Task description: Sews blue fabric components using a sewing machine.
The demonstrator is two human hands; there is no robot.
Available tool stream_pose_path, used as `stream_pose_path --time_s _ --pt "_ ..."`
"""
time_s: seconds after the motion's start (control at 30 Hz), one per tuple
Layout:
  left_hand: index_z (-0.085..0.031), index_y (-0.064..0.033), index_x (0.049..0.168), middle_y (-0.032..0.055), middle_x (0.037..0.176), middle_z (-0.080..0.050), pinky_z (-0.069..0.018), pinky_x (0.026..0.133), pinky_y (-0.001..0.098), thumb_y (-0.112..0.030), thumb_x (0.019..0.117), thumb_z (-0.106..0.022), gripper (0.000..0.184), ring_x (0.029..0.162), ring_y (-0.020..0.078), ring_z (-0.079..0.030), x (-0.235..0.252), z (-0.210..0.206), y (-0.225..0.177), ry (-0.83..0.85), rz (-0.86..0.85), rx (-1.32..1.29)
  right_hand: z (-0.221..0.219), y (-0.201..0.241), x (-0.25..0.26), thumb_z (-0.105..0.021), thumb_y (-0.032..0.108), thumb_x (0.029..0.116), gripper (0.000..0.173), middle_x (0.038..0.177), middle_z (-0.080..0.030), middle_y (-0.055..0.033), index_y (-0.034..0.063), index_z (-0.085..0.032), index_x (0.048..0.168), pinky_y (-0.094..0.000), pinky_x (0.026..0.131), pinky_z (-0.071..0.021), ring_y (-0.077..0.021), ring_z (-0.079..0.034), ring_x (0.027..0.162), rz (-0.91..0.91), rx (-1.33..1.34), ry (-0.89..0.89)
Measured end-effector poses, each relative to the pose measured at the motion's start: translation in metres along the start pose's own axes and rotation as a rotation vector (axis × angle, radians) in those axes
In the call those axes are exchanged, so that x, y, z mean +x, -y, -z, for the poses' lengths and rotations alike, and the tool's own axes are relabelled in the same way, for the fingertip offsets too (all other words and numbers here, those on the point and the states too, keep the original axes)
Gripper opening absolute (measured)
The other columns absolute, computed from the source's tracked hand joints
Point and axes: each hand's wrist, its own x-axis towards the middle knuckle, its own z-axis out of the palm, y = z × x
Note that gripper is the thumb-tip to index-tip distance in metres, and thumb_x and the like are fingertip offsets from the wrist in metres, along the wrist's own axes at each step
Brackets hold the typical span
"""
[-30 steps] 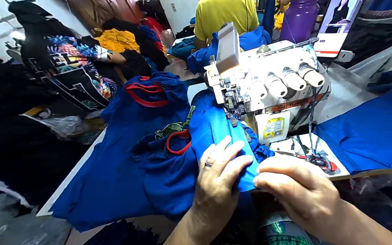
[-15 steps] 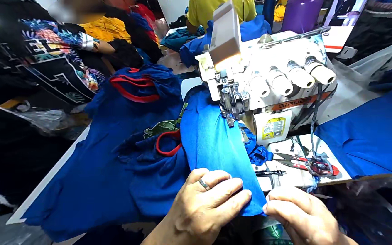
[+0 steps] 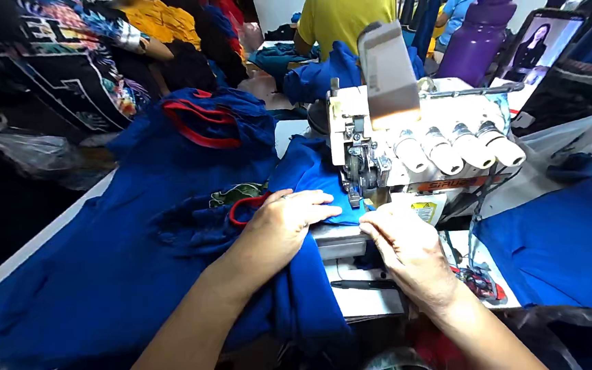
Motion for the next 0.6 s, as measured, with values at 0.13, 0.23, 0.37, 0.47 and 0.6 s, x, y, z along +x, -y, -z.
stream_pose_path --time_s 0.13,0.23,0.37,0.47,0.6 --pt "-0.078 -0.0102 0.116 0.0112 0.126 -0.072 -0.0545 0.098 0.0459 0.008 0.0934 -0.053 0.038 0.117 0.0279 -0.069 0.009 -0.008 0.026 0.01 0.025 0.041 0.002 0.004 0.005 -0.058 0.026 0.0979 0.024 0.075 -0.064 -0.0026 0.0101 -0.076 0.094 -0.0283 0.058 -0.0523 -0.0154 -0.065 0.069 -0.038 -0.134 0.064" --pt "-0.078 -0.0096 0.118 0.0174 0.13 -0.069 -0.0528 0.097 0.0552 0.013 0.0952 -0.051 0.041 0.118 0.0372 -0.068 0.027 -0.004 0.005 0.053 0.282 0.058 0.008 0.011 0.005 -0.059 0.026 0.0973 0.023 0.073 -0.063 -0.0034 0.0105 -0.076 0.098 -0.0328 0.054 -0.0526 -0.0182 -0.066 0.065 -0.086 -0.198 0.142" --pt "-0.076 -0.0092 0.121 0.0208 0.128 -0.069 -0.0524 0.093 0.0602 0.012 0.0958 -0.053 0.04 0.114 0.0425 -0.068 0.025 -0.001 -0.006 0.064 0.464 0.173 0.015 0.014 0.002 -0.061 0.023 0.0971 0.023 0.078 -0.068 -0.0058 0.0085 -0.077 0.103 -0.0367 0.059 -0.0565 -0.0203 -0.07 0.07 -0.117 -0.158 0.176" --pt "-0.078 -0.0064 0.115 0.0197 0.115 -0.073 -0.056 0.084 0.0593 0.012 0.092 -0.059 0.035 0.102 0.0408 -0.071 0.005 0.009 -0.025 0.015 0.517 0.226 0.018 0.013 -0.005 -0.057 0.022 0.0981 0.024 0.077 -0.068 -0.0019 0.0092 -0.077 0.095 -0.0259 0.061 -0.0549 -0.0116 -0.067 0.069 -0.056 -0.033 0.113" --pt "-0.08 -0.0066 0.099 0.0145 0.084 -0.068 -0.0575 0.059 0.0508 0.008 0.0848 -0.065 0.026 0.072 0.032 -0.07 -0.034 0.009 -0.056 -0.116 0.417 0.292 0.022 0.024 -0.009 -0.05 0.029 0.1045 0.034 0.096 -0.075 -0.0042 0.0088 -0.076 0.114 -0.0276 0.072 -0.0586 -0.0127 -0.072 0.084 0.02 0.129 0.239"
